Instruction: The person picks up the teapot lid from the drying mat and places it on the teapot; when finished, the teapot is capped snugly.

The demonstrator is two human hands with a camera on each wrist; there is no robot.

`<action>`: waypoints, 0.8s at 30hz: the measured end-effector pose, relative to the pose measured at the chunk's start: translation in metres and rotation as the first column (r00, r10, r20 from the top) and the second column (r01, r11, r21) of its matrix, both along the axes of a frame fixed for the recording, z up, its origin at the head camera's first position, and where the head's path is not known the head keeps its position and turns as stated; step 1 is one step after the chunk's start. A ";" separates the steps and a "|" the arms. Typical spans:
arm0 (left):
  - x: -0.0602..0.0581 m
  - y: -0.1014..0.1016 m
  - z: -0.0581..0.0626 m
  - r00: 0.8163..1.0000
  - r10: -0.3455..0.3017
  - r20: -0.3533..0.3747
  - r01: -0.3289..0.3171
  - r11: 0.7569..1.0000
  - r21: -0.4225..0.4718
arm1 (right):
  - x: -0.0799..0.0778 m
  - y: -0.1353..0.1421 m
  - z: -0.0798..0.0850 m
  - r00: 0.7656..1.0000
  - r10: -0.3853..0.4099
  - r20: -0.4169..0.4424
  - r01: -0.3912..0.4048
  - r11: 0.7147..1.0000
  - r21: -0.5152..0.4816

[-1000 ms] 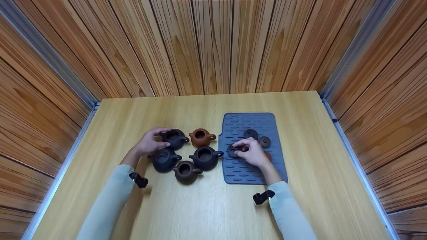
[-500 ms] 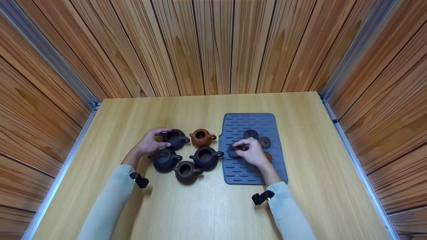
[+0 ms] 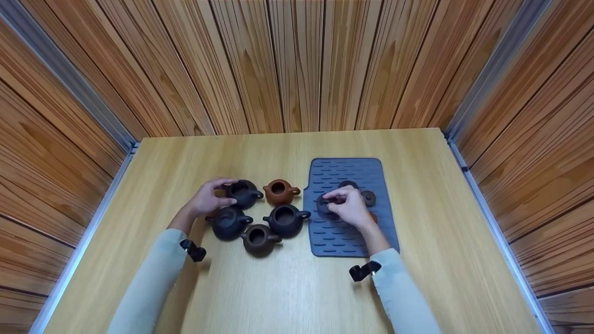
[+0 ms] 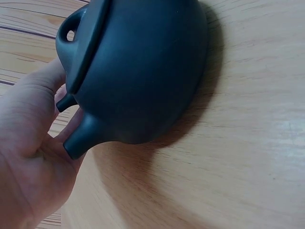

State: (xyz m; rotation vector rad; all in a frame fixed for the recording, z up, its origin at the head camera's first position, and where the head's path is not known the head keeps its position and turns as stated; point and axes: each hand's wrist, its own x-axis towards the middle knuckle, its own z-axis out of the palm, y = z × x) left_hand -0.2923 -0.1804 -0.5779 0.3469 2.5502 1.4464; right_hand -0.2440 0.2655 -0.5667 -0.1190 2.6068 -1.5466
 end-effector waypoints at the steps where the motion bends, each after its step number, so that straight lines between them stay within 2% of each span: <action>1: 0.000 0.000 0.000 1.000 0.001 0.004 -0.001 1.000 0.002 | 0.000 0.000 0.000 1.000 -0.003 -0.003 0.003 1.000 0.002; 12: 0.000 0.001 0.001 1.000 0.021 0.014 -0.021 1.000 0.002 | -0.013 -0.011 0.009 1.000 -0.007 -0.004 0.007 1.000 0.027; 19: -0.001 0.001 -0.002 1.000 0.025 0.012 -0.025 1.000 -0.012 | -0.024 -0.028 0.021 1.000 0.020 -0.020 -0.020 1.000 0.024; 24: -0.001 0.001 -0.001 0.999 0.032 0.027 -0.032 0.999 0.009 | -0.030 -0.044 0.028 0.999 0.041 -0.034 -0.040 0.999 0.024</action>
